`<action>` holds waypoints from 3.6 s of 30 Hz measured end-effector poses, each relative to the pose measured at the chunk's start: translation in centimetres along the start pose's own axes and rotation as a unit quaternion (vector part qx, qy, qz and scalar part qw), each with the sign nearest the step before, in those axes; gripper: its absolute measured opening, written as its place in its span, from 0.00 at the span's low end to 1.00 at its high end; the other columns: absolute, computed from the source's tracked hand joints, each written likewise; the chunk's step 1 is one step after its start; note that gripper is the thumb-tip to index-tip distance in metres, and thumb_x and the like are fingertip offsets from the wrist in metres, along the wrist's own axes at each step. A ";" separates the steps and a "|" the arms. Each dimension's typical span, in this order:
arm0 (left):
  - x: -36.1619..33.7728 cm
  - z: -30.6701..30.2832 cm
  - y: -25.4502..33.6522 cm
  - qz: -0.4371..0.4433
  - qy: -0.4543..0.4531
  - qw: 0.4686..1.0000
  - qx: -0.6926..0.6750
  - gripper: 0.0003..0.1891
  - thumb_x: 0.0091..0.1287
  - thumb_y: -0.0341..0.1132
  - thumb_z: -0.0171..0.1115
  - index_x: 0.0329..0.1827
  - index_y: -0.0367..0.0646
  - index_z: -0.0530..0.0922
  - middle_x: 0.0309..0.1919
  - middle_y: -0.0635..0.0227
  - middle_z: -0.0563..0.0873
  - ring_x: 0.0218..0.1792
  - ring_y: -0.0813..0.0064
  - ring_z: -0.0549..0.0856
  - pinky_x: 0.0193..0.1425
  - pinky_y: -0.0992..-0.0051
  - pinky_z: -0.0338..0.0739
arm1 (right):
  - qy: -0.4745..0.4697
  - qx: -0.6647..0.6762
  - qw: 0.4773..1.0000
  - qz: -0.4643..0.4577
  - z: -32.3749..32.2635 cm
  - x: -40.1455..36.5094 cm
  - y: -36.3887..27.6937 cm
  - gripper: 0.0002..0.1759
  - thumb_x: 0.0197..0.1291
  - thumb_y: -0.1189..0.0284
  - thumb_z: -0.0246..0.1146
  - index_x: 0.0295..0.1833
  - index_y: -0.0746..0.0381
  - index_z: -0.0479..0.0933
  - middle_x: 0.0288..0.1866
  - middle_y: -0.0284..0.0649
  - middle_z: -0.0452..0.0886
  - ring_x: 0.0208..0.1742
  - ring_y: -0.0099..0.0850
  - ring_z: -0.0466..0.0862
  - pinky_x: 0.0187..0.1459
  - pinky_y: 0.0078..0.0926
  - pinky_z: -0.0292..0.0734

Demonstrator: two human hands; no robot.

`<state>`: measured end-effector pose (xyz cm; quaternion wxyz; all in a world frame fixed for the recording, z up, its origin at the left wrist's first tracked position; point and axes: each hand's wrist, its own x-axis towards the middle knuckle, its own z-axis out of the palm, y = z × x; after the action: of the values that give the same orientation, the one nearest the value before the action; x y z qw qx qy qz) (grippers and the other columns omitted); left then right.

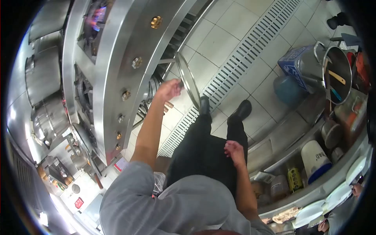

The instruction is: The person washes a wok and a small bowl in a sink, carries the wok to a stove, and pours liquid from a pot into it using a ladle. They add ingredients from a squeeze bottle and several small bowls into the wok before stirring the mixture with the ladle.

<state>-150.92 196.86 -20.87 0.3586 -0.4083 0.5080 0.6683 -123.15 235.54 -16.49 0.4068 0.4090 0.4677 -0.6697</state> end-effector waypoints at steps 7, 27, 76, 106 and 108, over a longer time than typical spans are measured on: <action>18.3 -2.4 9.4 0.061 -0.028 0.997 -0.047 0.07 0.72 0.37 0.63 0.41 0.43 0.78 0.31 0.61 0.85 0.27 0.77 0.82 0.30 0.78 0.79 | -0.061 -0.027 0.998 -0.003 0.3 5.8 1.2 0.21 0.65 0.69 0.70 0.61 0.63 0.77 0.37 0.31 0.82 0.35 0.18 0.80 0.35 0.19 0.77; 41.0 -14.5 23.8 0.188 -0.027 0.965 -0.181 0.10 0.71 0.32 0.61 0.47 0.32 0.76 0.33 0.52 0.84 0.36 0.59 0.85 0.49 0.56 0.84 | -0.093 -0.110 0.989 -0.036 -0.5 12.0 -3.0 0.25 0.62 0.73 0.72 0.64 0.61 0.77 0.40 0.32 0.84 0.39 0.20 0.81 0.43 0.21 0.77; -47.8 -6.8 -2.0 0.336 0.048 0.931 0.136 0.19 0.68 0.37 0.72 0.57 0.36 0.81 0.44 0.66 0.89 0.45 0.77 0.86 0.53 0.74 0.81 | -0.090 -0.283 0.955 0.009 -6.4 -3.3 -17.3 0.16 0.65 0.65 0.60 0.53 0.63 0.81 0.37 0.40 0.86 0.33 0.28 0.85 0.27 0.27 0.76; -61.6 -57.0 -20.5 0.115 0.276 0.954 -0.030 0.15 0.64 0.40 0.69 0.47 0.38 0.81 0.26 0.68 0.83 0.23 0.72 0.82 0.25 0.70 0.80 | -0.442 -0.578 0.686 -0.005 68.6 -25.9 4.8 0.35 0.62 0.43 0.68 0.58 0.64 0.76 0.50 0.42 0.80 0.52 0.36 0.80 0.46 0.36 0.80; -61.4 -56.0 -20.1 0.118 0.177 0.970 -0.117 0.16 0.69 0.40 0.65 0.53 0.40 0.79 0.23 0.71 0.79 0.22 0.75 0.81 0.25 0.72 0.78 | -0.419 -0.507 0.753 0.005 71.3 -26.5 8.0 0.26 0.65 0.48 0.67 0.47 0.63 0.78 0.42 0.42 0.79 0.43 0.34 0.82 0.39 0.37 0.80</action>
<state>-97.69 142.99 18.80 0.1316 -0.4966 0.5257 0.6780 -118.79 169.56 21.98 0.7130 -0.1760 0.5196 -0.4366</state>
